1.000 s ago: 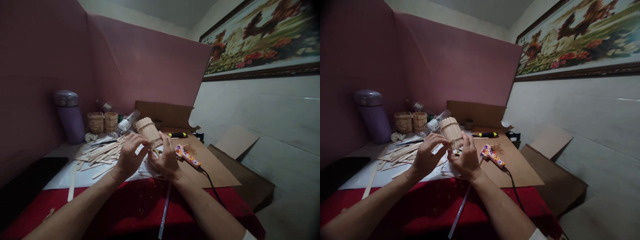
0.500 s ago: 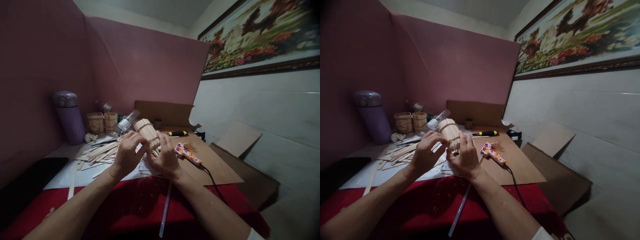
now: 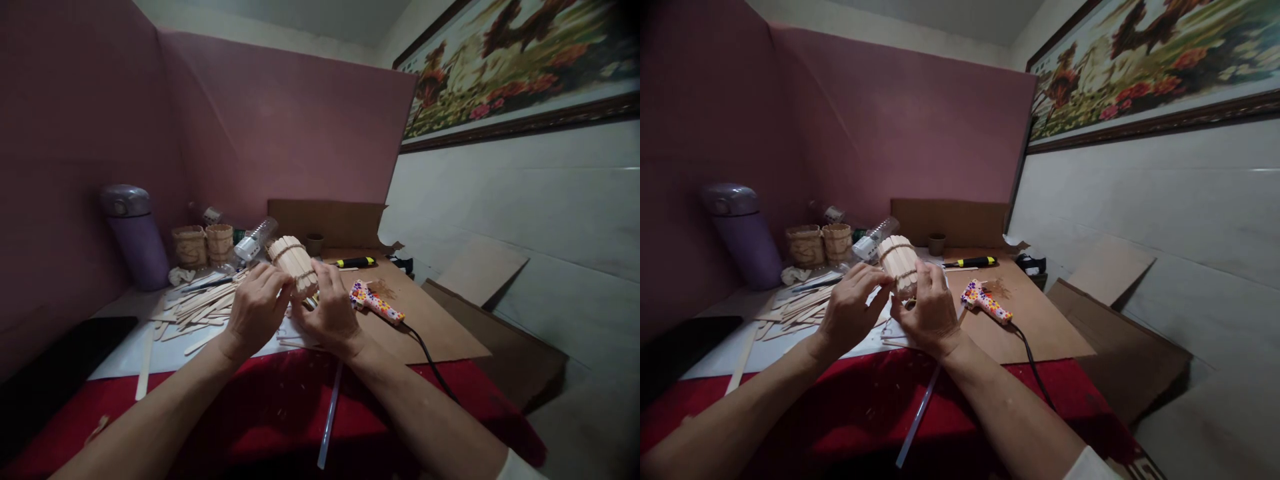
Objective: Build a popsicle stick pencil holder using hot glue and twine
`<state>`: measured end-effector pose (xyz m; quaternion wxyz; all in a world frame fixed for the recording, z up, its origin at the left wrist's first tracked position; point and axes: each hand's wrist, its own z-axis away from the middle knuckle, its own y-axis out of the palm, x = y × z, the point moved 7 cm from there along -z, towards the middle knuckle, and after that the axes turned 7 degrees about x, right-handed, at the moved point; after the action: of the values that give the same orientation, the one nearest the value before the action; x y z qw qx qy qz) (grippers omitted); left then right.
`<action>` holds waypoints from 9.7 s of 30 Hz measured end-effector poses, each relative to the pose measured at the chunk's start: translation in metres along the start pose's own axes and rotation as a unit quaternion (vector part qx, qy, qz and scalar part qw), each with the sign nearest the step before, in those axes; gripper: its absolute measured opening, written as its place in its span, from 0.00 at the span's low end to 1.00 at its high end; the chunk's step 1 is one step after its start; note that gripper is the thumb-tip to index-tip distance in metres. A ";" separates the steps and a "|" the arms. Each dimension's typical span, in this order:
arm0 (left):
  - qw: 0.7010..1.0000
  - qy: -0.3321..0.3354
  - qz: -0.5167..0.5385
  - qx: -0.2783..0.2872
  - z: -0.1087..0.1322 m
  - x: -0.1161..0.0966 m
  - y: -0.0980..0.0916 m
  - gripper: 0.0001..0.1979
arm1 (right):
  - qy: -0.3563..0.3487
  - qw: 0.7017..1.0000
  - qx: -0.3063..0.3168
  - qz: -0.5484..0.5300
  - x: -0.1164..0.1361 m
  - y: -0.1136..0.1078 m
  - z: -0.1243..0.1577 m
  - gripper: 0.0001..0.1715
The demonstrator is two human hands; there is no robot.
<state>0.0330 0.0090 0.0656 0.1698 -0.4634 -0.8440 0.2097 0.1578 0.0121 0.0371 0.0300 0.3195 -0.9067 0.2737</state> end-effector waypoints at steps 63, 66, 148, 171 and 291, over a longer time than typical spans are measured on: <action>0.995 0.010 -0.099 -0.011 -0.002 -0.024 -0.011 0.09 | -0.017 0.995 -0.001 -0.093 0.015 -0.012 0.006 0.28; 0.997 0.004 -0.076 -0.017 -0.001 -0.023 -0.012 0.10 | -0.020 0.995 0.005 -0.102 0.015 -0.012 0.006 0.26; 0.592 -0.442 0.672 0.037 0.024 0.029 0.048 0.27 | -0.076 0.989 0.016 -0.129 0.025 -0.036 -0.005 0.10; 0.606 -0.446 0.659 0.015 0.023 0.031 0.045 0.28 | -0.046 0.983 0.016 -0.177 0.021 -0.037 -0.007 0.06; 0.566 -0.461 0.680 0.065 0.029 0.020 0.058 0.18 | 0.105 0.967 0.052 -0.228 -0.003 -0.016 -0.004 0.04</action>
<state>0.0498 0.0486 0.0132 -0.4056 -0.7289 -0.2269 0.5028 0.1692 0.0060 0.0476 0.1699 0.4885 -0.7860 0.3386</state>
